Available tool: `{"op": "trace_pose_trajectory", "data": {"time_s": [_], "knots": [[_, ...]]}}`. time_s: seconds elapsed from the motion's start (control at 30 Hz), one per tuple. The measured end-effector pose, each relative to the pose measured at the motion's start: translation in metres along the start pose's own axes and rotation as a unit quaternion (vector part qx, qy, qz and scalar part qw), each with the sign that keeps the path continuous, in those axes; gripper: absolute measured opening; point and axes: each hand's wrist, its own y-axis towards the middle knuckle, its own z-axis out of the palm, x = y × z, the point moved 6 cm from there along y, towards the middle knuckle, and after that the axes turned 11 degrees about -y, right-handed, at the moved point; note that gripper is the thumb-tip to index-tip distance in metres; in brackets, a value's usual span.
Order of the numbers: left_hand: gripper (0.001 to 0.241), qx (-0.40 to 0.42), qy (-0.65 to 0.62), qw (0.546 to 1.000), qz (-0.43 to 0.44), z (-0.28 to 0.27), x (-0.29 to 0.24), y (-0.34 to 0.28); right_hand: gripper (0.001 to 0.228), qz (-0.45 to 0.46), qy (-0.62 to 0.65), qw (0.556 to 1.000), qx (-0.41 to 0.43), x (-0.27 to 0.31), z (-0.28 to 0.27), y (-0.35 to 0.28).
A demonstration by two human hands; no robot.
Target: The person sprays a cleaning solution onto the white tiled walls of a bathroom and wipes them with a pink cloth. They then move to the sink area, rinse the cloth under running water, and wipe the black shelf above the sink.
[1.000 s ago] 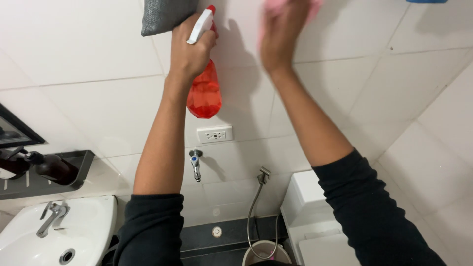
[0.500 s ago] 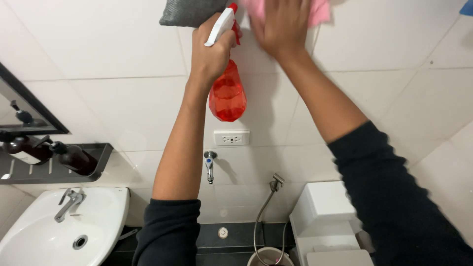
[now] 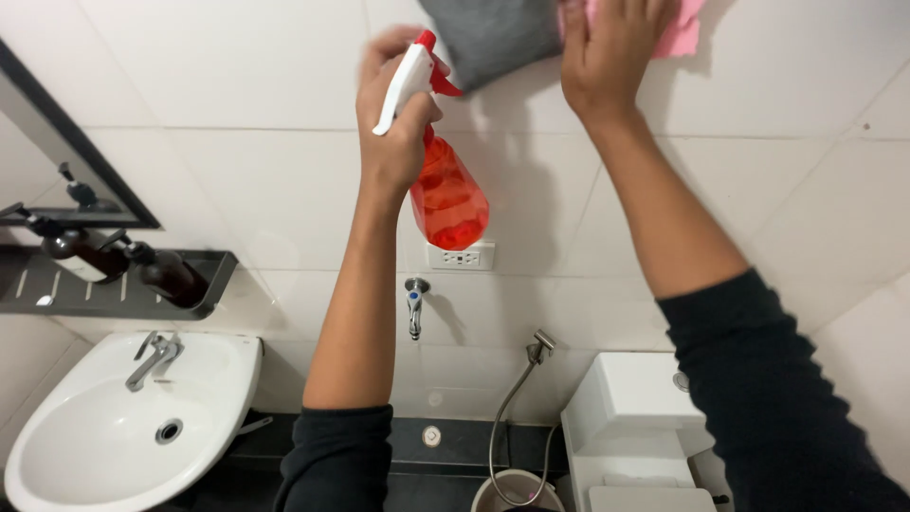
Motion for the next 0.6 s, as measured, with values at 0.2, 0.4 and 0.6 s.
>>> {"op": "trace_pose_trajectory", "data": {"time_s": [0.2,0.4,0.6], "knots": [[0.057,0.010,-0.054,0.998,-0.039,0.007,0.037,-0.001,0.061,0.417,0.470,0.766,0.135,0.027,-0.017,0.013],[0.071,-0.012,-0.111,0.989,-0.095,0.015,0.064,0.001,0.051,0.228,0.368,0.888,0.156,0.018,0.010,0.002],[0.040,0.023,0.023,0.995,0.093,0.054,0.053,-0.016,0.031,0.388,0.353,0.798,0.296,-0.013,-0.031,0.020]]}}
